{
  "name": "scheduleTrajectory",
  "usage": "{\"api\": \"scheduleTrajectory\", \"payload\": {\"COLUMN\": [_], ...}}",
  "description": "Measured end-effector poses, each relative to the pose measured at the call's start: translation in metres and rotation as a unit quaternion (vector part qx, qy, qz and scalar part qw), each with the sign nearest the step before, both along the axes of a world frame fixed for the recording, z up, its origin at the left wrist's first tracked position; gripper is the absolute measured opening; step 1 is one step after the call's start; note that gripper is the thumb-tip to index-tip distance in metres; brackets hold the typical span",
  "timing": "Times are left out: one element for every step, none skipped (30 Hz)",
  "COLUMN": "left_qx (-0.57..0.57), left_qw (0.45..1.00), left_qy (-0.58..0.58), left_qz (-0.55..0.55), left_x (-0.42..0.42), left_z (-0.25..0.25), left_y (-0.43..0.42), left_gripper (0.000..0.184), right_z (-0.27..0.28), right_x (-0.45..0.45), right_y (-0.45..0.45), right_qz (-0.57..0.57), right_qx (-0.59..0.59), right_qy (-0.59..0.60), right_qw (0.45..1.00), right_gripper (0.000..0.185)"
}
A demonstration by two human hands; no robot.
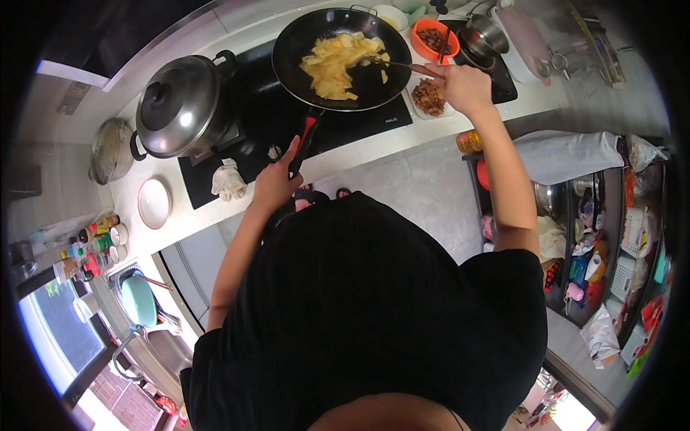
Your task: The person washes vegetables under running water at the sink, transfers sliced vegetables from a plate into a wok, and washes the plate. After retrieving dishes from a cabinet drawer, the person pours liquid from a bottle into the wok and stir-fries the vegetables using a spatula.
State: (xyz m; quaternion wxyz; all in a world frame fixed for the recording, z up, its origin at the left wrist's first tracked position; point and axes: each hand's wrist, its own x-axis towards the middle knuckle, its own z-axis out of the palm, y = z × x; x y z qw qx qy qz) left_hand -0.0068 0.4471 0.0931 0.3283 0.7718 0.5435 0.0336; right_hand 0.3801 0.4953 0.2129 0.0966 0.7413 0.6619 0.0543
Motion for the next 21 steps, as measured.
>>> {"api": "scheduleTrajectory", "payload": {"left_qx": [-0.003,-0.006,-0.008,-0.004,0.002,0.007,0.011,0.008,0.006,0.002,0.001,0.001,0.002,-0.001,-0.003,-0.007,-0.007,-0.005,-0.003,-0.007,-0.011], "left_qw": [1.0,1.0,1.0,1.0,1.0,1.0,0.999,0.999,0.999,0.999,1.0,1.0,1.0,1.0,1.0,1.0,1.0,1.0,1.0,1.0,1.0], "left_qy": [0.001,0.001,0.0,-0.001,-0.013,-0.026,-0.038,-0.037,-0.037,-0.036,-0.029,-0.022,-0.015,-0.014,-0.013,-0.012,-0.005,0.0,0.004,0.004,0.004], "left_qz": [0.0,-0.001,0.0,0.001,0.007,0.013,0.018,0.019,0.019,0.02,0.013,0.006,-0.001,0.0,0.001,0.001,-0.001,-0.001,-0.001,-0.001,-0.003], "left_x": [0.0,-0.001,0.0,0.0,0.0,-0.001,-0.001,-0.001,-0.001,-0.001,-0.001,-0.001,-0.001,0.0,0.0,0.0,-0.001,0.0,0.001,0.0,0.0], "left_z": [0.001,0.002,0.002,0.002,-0.001,-0.004,-0.006,-0.005,-0.003,-0.002,-0.001,0.001,0.002,0.002,0.001,0.0,0.001,0.001,0.001,0.001,0.002], "left_y": [0.0,0.0,0.0,0.0,-0.001,-0.001,-0.001,-0.001,-0.001,-0.001,-0.002,-0.001,0.0,0.0,0.001,0.0,0.0,0.0,0.001,0.0,0.0], "left_gripper": [0.089,0.089,0.089,0.089,0.088,0.087,0.086,0.086,0.086,0.086,0.087,0.088,0.089,0.089,0.089,0.089,0.089,0.089,0.089,0.089,0.089], "right_z": [-0.009,-0.011,-0.01,-0.01,-0.011,-0.014,-0.02,-0.048,-0.089,-0.135,-0.152,-0.156,-0.154,-0.153,-0.149,-0.147,-0.146,-0.14,-0.134,-0.103,-0.075], "right_x": [0.003,0.01,0.024,0.035,0.04,0.043,0.048,0.063,0.088,0.1,0.087,0.064,0.042,0.023,0.009,-0.001,-0.006,-0.004,-0.004,-0.016,-0.026], "right_y": [0.006,0.008,0.01,0.01,0.011,0.012,0.012,0.017,0.029,0.037,0.035,0.028,0.022,0.018,0.014,0.01,0.006,0.003,-0.001,-0.015,-0.029], "right_qz": [-0.017,-0.043,-0.068,-0.093,-0.122,-0.15,-0.179,-0.183,-0.184,-0.188,-0.202,-0.215,-0.22,-0.22,-0.211,-0.205,-0.201,-0.127,-0.098,-0.07,-0.042], "right_qx": [0.005,0.009,0.013,0.016,0.02,0.024,0.027,0.045,0.021,0.045,0.022,-0.011,-0.035,-0.052,-0.053,-0.042,-0.032,-0.023,0.01,0.041,0.073], "right_qy": [0.036,0.069,0.102,0.134,0.148,0.162,0.176,0.171,0.272,0.422,0.525,0.578,0.609,0.623,0.627,0.639,0.65,0.525,0.456,0.384,0.308], "right_qw": [0.999,0.997,0.992,0.986,0.981,0.975,0.968,0.967,0.944,0.886,0.827,0.787,0.761,0.749,0.748,0.74,0.732,0.841,0.884,0.92,0.948], "right_gripper": [0.025,0.027,0.029,0.031,0.032,0.034,0.035,0.036,0.039,0.032,0.031,0.031,0.031,0.031,0.031,0.034,0.037,0.035,0.034,0.033,0.032]}}
